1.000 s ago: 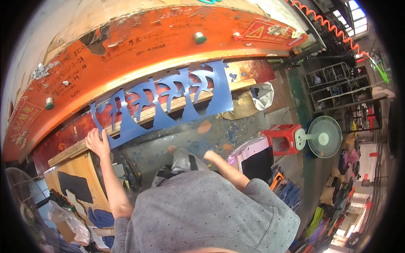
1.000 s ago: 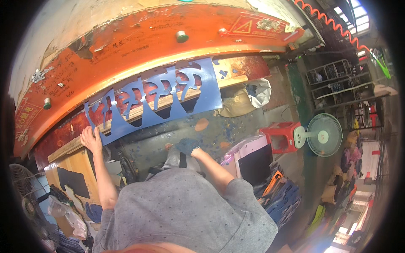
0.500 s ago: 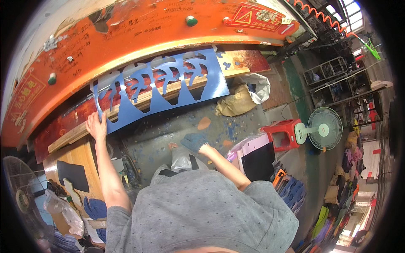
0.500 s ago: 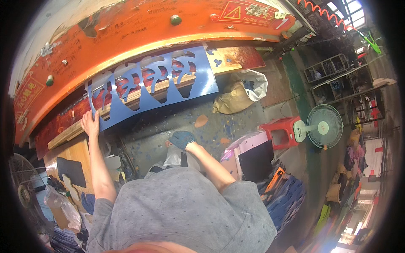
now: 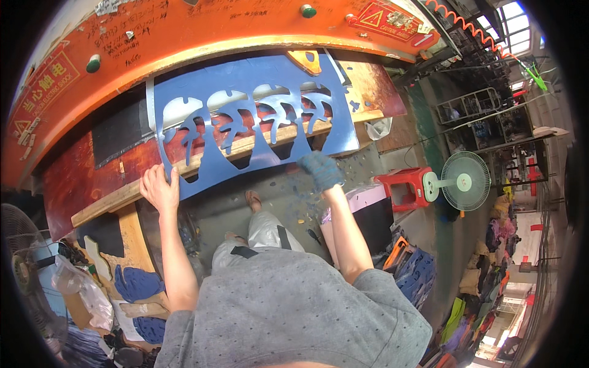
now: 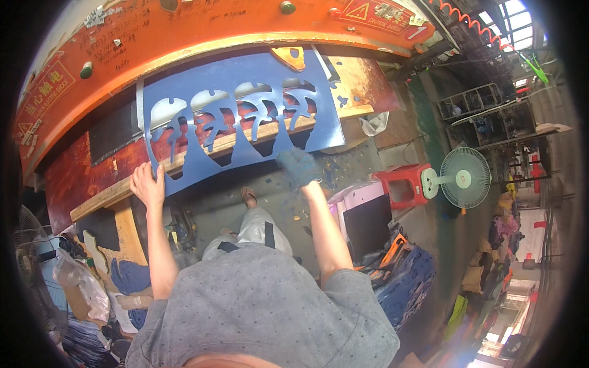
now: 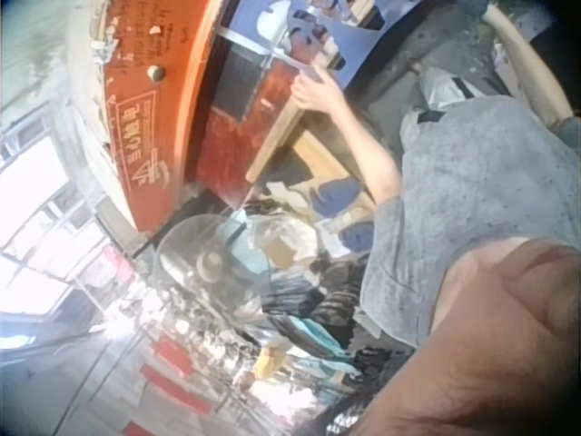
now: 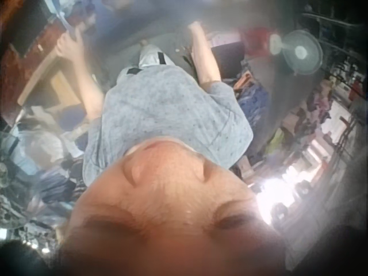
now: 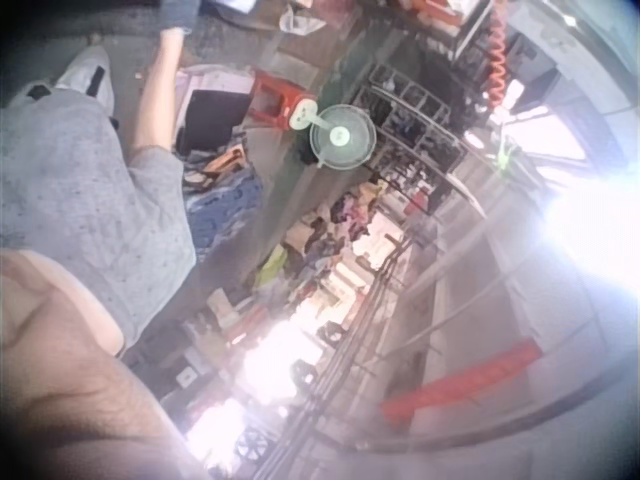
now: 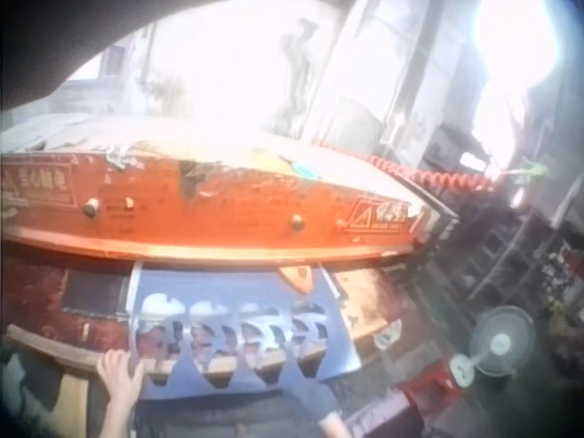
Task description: The person places a blue sheet onto a heated press, closes the press, and uses a yellow squeegee to smooth the sheet. They then remove the sheet, peel away cut-out shapes, and repeat the pressing and peeling cycle several times.
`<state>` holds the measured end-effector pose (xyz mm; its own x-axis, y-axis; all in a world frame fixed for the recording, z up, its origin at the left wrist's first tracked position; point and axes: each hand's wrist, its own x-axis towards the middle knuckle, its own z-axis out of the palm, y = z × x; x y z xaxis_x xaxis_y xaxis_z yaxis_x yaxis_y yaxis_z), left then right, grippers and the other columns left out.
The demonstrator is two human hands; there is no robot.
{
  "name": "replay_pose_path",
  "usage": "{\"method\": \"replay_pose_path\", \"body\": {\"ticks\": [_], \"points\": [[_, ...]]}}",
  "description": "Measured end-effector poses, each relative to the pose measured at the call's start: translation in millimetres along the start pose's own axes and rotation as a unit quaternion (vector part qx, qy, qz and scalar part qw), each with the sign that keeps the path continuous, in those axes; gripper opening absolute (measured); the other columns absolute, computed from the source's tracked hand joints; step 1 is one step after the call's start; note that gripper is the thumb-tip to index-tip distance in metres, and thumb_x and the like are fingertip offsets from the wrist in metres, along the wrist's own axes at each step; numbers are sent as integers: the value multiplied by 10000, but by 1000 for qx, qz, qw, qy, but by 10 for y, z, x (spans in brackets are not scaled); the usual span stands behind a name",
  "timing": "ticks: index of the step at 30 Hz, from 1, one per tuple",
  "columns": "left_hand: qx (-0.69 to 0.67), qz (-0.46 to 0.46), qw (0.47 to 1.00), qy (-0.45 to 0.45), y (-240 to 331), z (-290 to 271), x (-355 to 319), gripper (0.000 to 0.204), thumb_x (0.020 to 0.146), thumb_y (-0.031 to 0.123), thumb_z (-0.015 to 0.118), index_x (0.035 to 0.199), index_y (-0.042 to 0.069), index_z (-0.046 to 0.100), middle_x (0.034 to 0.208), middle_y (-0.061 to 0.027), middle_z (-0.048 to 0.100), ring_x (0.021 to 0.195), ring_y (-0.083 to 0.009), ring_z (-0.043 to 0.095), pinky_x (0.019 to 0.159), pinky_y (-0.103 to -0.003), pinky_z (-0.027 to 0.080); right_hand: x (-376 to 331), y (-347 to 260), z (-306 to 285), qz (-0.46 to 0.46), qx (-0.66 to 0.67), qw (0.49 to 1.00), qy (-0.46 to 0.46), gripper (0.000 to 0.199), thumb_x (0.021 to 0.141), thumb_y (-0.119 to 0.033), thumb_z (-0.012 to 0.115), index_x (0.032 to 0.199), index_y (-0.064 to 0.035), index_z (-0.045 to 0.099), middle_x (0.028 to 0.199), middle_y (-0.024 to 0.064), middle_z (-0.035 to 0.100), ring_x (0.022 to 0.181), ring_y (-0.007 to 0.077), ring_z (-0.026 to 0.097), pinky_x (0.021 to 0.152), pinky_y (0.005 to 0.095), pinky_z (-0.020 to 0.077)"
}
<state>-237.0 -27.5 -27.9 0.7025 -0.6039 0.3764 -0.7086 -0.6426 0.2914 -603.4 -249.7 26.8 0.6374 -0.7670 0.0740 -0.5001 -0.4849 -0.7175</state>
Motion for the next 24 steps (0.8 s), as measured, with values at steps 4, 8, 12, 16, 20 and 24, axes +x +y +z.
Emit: {"method": "replay_pose_path", "body": {"ticks": [4, 8, 12, 16, 20, 24], "points": [[-10, -11, 999, 32, 56, -126, -349, 383, 838, 399, 647, 1060, 87, 650, 1134, -52, 596, 1194, -264, 478, 1080, -482, 246, 600, -223, -358, 147, 90, 980, 100, 415, 837, -408, 664, 1097, -87, 676, 979, 110, 694, 867, 234, 653, 775, 366, 500], [-27, -71, 997, 31, 117, -219, -621, 358, 840, 421, 647, 986, 94, 669, 1083, -27, 616, 1156, -259, 491, 1065, -481, 253, 1370, -507, -580, 132, -144, 963, 185, 756, 660, -470, 800, 1249, -53, 577, 1222, 174, 613, 1162, 274, 579, 968, 378, 457], [18, -90, 993, 74, 164, -251, -917, 318, 829, 422, 658, 902, 113, 680, 1009, -2, 634, 1107, -238, 518, 1045, -464, 268, 2008, -726, -709, 219, -299, 925, 78, 1011, 575, -703, 717, 1343, -82, 503, 1326, 193, 543, 1228, 329, 524, 999, 423, 443], [17, -51, 989, 139, 159, -296, -1240, 234, 824, 337, 660, 864, 107, 659, 959, 5, 635, 1062, -235, 549, 1007, -432, 260, 2222, -618, -479, 201, -346, 912, 90, 1071, 559, -685, 725, 1402, -97, 424, 1341, 217, 513, 1239, 370, 502, 1005, 438, 435], [14, -47, 991, 124, 136, -362, -1478, 253, 842, 337, 625, 879, 88, 656, 951, -10, 633, 1056, -240, 555, 999, -426, 253, 2378, -350, -533, 207, -299, 931, 42, 1092, 563, -642, 758, 1405, -45, 401, 1326, 225, 516, 1173, 365, 543, 980, 420, 454], [13, -36, 993, 111, 88, -379, -1513, 263, 857, 325, 582, 888, 76, 660, 963, -27, 632, 1064, -245, 555, 1000, -431, 254, 2532, -176, -630, 160, -207, 964, 36, 1060, 596, -566, 795, 1395, 12, 406, 1296, 212, 539, 1109, 319, 585, 943, 383, 480]]}}
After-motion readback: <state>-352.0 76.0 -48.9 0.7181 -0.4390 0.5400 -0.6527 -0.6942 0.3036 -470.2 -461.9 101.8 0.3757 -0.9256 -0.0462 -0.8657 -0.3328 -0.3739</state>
